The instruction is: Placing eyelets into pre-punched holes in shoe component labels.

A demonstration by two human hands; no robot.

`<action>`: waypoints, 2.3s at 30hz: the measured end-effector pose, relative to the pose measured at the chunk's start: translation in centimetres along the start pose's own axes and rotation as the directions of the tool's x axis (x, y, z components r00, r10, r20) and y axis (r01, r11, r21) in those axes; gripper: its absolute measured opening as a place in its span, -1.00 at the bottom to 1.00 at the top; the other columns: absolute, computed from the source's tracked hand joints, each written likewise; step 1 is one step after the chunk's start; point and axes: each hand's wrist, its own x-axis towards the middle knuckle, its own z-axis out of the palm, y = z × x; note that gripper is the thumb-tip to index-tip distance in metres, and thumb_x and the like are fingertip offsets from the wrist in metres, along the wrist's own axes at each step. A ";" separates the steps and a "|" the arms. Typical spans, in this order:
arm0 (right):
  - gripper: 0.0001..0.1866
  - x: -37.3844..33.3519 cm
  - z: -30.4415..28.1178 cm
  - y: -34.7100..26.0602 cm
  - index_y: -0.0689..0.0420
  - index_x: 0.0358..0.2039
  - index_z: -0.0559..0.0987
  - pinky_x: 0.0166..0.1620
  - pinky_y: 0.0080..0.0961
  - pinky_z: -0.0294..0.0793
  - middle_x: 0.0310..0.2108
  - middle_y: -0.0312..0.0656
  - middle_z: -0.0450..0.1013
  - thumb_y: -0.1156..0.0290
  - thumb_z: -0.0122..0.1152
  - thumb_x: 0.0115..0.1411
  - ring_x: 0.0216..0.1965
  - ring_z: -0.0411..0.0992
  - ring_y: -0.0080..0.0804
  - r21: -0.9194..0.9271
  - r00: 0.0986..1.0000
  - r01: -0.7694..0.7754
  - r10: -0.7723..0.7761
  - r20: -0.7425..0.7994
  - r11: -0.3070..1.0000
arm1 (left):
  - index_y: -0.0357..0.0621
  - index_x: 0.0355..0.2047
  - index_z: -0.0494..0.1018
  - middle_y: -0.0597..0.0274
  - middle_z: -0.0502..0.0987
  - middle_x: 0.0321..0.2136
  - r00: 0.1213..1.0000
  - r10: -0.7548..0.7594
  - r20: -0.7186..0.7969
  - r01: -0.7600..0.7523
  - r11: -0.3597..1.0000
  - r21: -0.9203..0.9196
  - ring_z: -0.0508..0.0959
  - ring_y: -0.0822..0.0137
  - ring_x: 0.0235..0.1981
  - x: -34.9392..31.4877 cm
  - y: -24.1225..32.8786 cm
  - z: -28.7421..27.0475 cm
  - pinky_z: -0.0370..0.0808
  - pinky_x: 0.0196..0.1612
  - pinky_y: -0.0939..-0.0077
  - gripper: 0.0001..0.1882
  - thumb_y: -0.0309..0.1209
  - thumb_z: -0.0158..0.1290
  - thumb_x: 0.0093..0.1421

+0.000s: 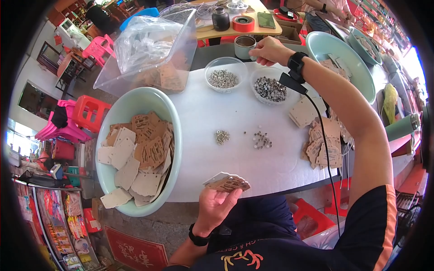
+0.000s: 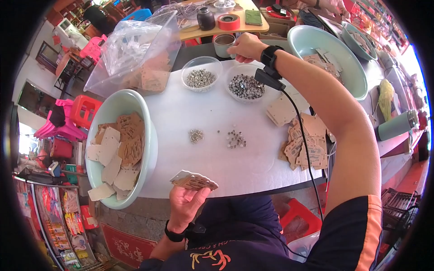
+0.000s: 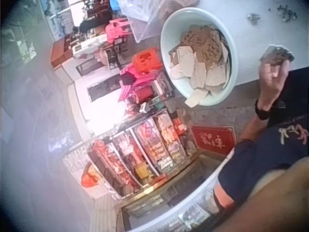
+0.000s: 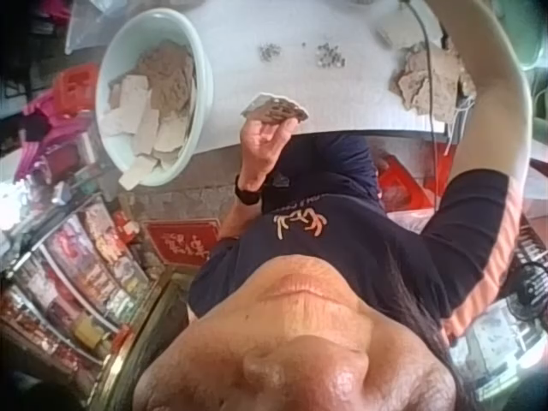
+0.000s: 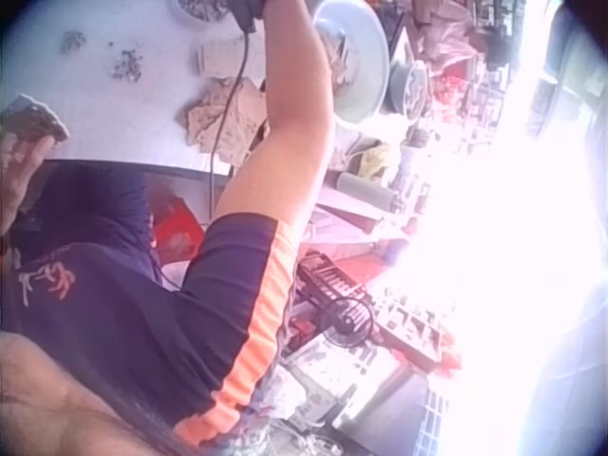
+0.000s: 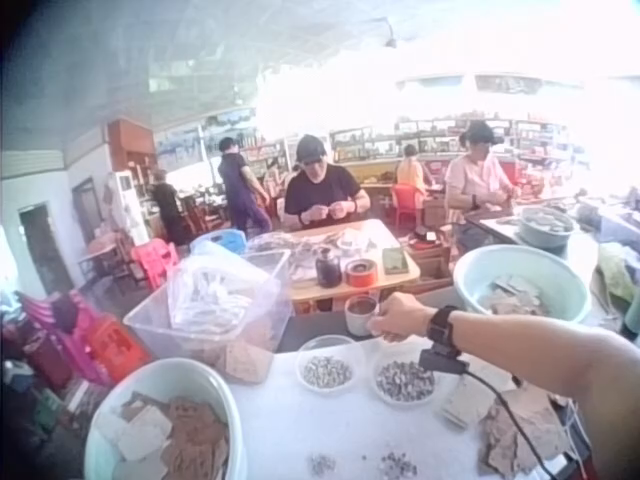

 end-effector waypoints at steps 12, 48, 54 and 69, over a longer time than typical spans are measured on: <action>-0.76 -0.6 -1.1 0.4 0.40 -0.39 0.56 -0.43 -0.55 0.66 -0.50 -0.05 0.57 0.42 0.19 0.17 -0.48 0.61 -0.37 0.199 1.000 0.031 -0.030 -0.007 0.979 | -0.35 -0.08 0.39 0.14 0.55 -0.22 0.999 0.009 -0.043 -0.006 0.997 0.075 0.57 0.34 -0.15 0.3 0.3 0.3 0.55 -0.08 0.47 -0.73 -0.65 0.07 0.19; -0.69 -43.1 -20.1 10.6 0.26 -0.32 0.57 -0.37 -0.61 0.60 -0.47 -0.21 0.55 0.21 0.15 0.26 -0.44 0.58 -0.50 0.122 0.855 -0.275 0.301 -0.422 0.953 | -0.25 0.06 0.33 0.25 0.48 -0.16 0.988 0.154 -0.002 -0.154 0.987 0.056 0.48 0.46 -0.21 0.5 -0.7 0.5 0.46 -0.17 0.49 -0.60 -0.62 0.05 0.20; -0.69 -44.9 -19.9 18.2 0.29 -0.28 0.57 -0.37 -0.53 0.62 -0.43 -0.16 0.56 0.25 0.15 0.24 -0.43 0.59 -0.44 0.237 0.746 -0.377 0.445 -0.495 0.895 | -0.24 0.07 0.33 0.25 0.46 -0.14 0.988 0.156 -0.008 -0.155 0.987 0.052 0.47 0.46 -0.20 0.6 -0.9 0.5 0.45 -0.16 0.48 -0.59 -0.61 0.06 0.19; -0.68 -44.9 -18.7 28.7 0.23 -0.22 0.57 -0.33 -0.54 0.62 -0.41 -0.19 0.54 0.19 0.15 0.26 -0.40 0.58 -0.43 0.343 0.599 -0.453 0.565 -0.567 0.823 | -0.26 0.03 0.34 0.24 0.45 -0.14 0.990 0.139 -0.031 -0.137 0.989 0.052 0.46 0.45 -0.18 0.7 -0.5 0.5 0.44 -0.15 0.50 -0.64 -0.60 0.04 0.21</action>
